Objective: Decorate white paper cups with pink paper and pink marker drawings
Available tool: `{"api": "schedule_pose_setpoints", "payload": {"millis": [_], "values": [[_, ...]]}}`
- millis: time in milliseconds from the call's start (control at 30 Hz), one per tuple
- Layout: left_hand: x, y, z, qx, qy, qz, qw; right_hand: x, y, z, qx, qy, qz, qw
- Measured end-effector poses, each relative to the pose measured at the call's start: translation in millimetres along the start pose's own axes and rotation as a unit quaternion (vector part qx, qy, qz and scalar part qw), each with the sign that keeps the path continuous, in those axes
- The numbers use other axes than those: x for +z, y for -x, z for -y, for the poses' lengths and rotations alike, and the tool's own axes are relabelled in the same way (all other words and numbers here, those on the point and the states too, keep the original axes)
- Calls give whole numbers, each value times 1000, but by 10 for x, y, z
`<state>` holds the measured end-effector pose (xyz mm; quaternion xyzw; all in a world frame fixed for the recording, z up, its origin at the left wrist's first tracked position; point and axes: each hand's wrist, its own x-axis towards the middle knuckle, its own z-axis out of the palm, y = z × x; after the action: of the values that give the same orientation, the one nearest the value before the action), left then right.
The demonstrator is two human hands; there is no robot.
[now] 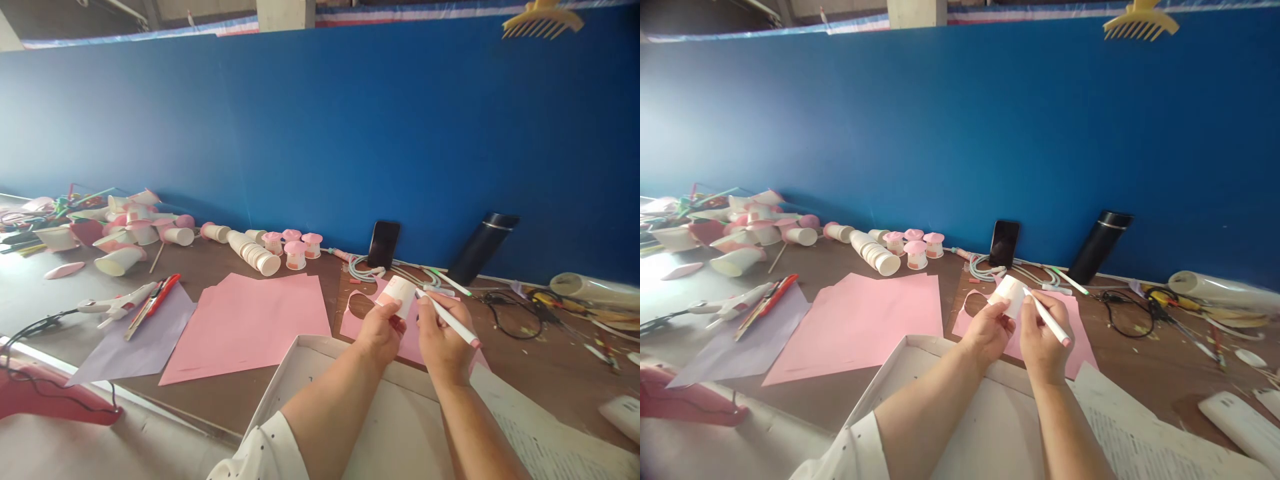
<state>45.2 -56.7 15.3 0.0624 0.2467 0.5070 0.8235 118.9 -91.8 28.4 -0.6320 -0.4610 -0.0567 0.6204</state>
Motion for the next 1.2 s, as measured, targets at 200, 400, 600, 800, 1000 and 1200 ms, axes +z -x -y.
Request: {"api": "schedule_pose_setpoints", "payload": {"millis": [200, 400, 600, 800, 1000, 1200], "values": [[13, 29, -1, -3, -2, -6, 1000, 16, -19, -76, -17, 3, 4, 1000], [28, 48, -6, -3, -4, -5, 1000, 6, -22, -63, -25, 14, 15, 999], [40, 66, -12, -3, -16, -2, 1000, 3, -28, -35, -28, 24, 19, 999], [45, 77, -14, 1, -21, 0, 1000, 0, -27, -41, -24, 32, 20, 999], [43, 82, -9, 3, -20, 4, 1000, -2, -30, -41, -30, 37, 17, 999], [38, 76, -2, 3, -27, 13, 1000, 5, -32, -61, -28, 39, 14, 999]]}}
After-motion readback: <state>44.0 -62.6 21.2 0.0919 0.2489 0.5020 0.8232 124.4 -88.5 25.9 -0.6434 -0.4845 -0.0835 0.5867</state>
